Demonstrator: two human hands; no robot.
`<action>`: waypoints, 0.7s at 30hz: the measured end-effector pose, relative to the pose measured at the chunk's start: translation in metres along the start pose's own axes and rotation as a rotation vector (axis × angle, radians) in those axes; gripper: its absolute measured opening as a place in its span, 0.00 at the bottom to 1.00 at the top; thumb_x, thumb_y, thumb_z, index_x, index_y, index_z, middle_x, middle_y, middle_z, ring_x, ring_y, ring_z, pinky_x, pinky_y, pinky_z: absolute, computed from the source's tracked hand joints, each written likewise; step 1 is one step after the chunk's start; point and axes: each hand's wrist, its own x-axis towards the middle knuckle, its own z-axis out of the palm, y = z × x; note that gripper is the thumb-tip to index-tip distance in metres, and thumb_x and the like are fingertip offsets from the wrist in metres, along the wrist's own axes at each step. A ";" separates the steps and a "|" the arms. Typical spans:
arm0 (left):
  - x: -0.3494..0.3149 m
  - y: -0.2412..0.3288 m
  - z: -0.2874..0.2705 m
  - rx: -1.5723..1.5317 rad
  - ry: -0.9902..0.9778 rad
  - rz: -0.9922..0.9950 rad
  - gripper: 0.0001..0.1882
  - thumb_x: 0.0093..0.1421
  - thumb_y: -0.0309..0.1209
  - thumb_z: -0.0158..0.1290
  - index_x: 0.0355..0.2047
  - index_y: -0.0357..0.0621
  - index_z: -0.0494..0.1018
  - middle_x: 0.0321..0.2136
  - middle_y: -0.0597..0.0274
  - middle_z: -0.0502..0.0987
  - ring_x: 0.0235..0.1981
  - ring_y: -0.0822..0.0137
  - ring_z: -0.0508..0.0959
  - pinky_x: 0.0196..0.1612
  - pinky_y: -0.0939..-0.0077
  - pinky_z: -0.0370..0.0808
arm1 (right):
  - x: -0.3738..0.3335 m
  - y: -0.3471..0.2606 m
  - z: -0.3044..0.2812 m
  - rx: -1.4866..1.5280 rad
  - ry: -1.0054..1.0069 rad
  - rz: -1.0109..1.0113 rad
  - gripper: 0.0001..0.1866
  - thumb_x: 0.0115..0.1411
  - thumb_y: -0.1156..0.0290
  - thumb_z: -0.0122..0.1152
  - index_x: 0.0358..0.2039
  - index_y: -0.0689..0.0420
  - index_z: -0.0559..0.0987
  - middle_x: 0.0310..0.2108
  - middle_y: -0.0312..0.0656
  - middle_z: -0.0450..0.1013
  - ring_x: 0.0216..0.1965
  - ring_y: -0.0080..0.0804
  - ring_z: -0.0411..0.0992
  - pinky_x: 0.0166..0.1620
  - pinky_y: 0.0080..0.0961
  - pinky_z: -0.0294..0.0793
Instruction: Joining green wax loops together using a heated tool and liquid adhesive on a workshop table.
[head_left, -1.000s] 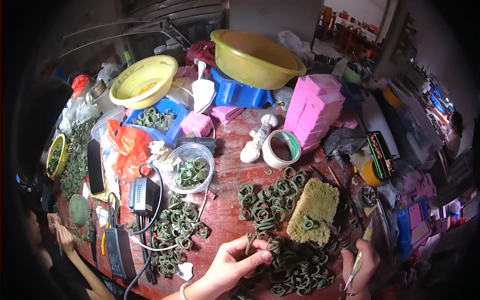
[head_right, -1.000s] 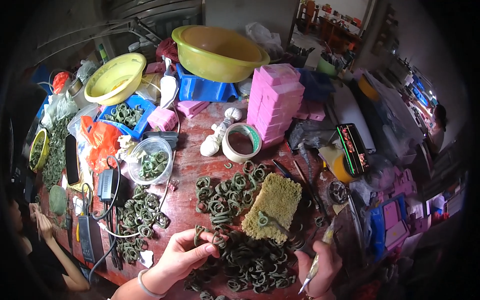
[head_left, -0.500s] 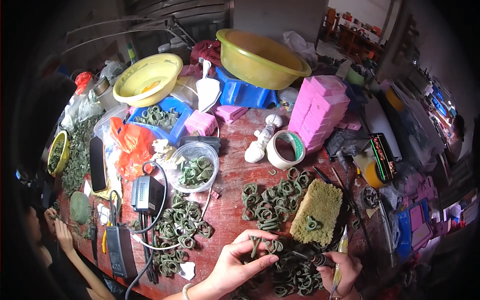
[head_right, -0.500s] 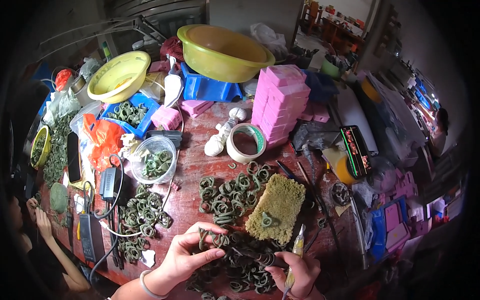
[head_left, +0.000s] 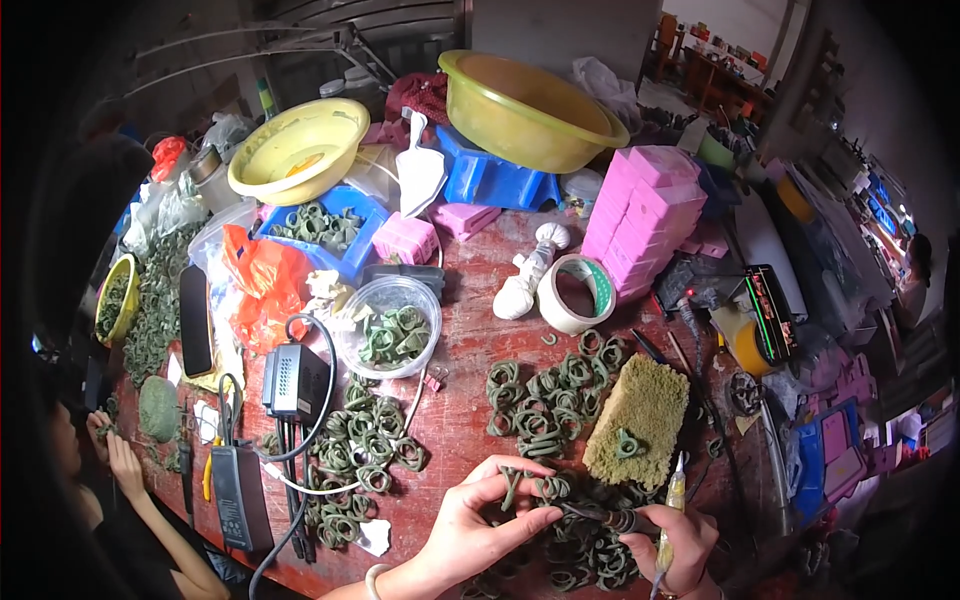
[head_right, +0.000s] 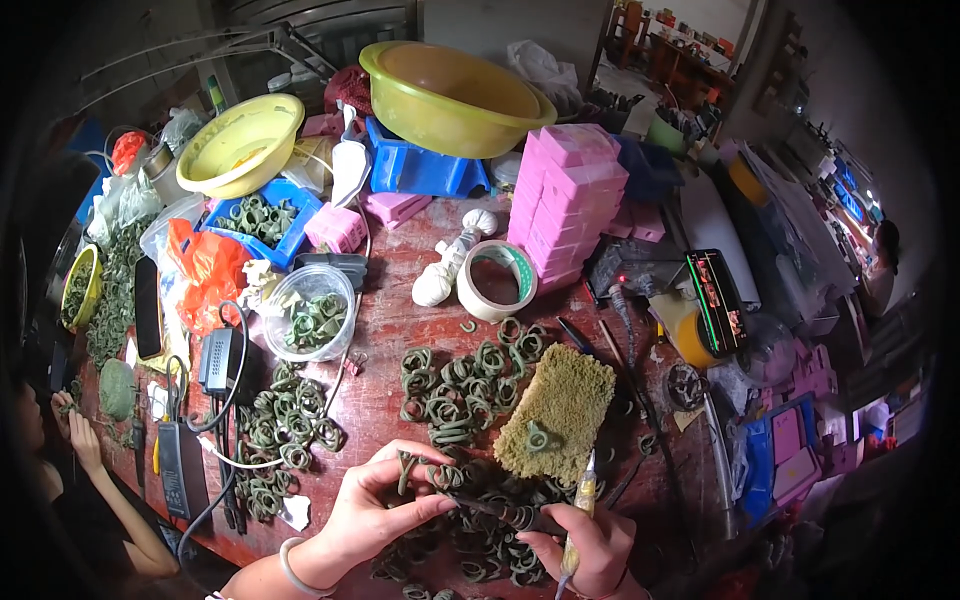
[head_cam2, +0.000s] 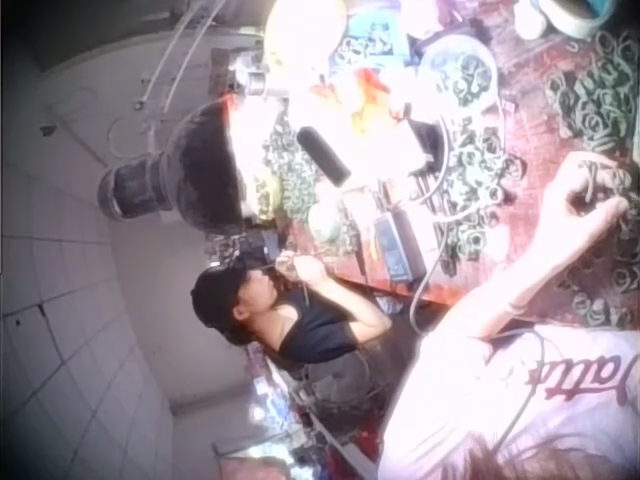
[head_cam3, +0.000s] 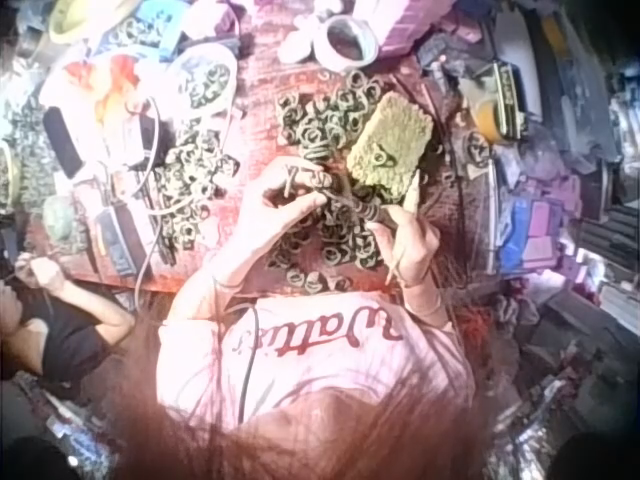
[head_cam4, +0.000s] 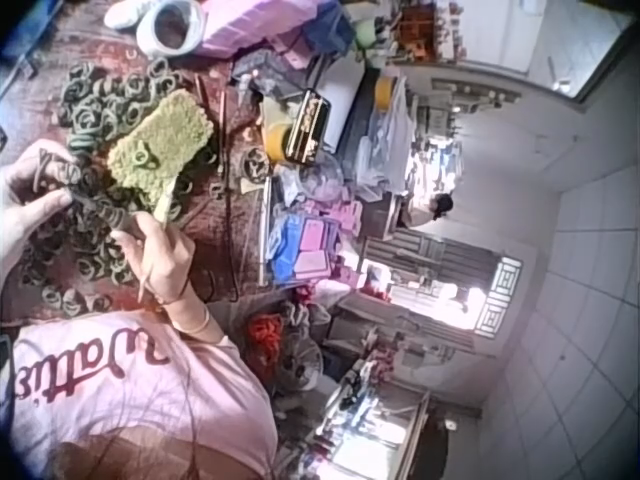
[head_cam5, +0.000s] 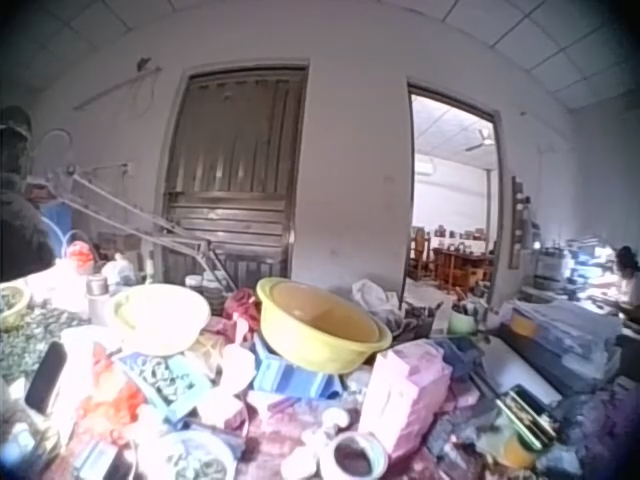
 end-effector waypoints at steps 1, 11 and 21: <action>0.000 -0.001 0.000 -0.008 -0.001 0.000 0.10 0.52 0.21 0.62 0.21 0.36 0.70 0.44 0.63 0.73 0.31 0.82 0.68 0.36 0.86 0.70 | 0.001 0.000 0.000 -0.005 -0.005 -0.003 0.13 0.54 0.64 0.67 0.33 0.60 0.78 0.25 0.43 0.76 0.23 0.42 0.74 0.27 0.32 0.73; -0.002 -0.002 0.001 -0.065 -0.001 -0.037 0.06 0.52 0.20 0.62 0.27 0.36 0.74 0.44 0.63 0.73 0.32 0.82 0.68 0.36 0.86 0.70 | 0.001 0.000 0.001 -0.020 0.016 0.036 0.14 0.53 0.65 0.68 0.34 0.60 0.78 0.24 0.44 0.75 0.23 0.43 0.74 0.27 0.32 0.73; -0.001 0.000 0.001 -0.079 -0.070 -0.001 0.08 0.53 0.20 0.61 0.34 0.37 0.77 0.45 0.65 0.72 0.34 0.82 0.69 0.38 0.86 0.70 | -0.004 0.010 0.001 0.123 0.007 0.086 0.18 0.48 0.65 0.71 0.32 0.64 0.73 0.23 0.49 0.72 0.23 0.50 0.72 0.28 0.35 0.70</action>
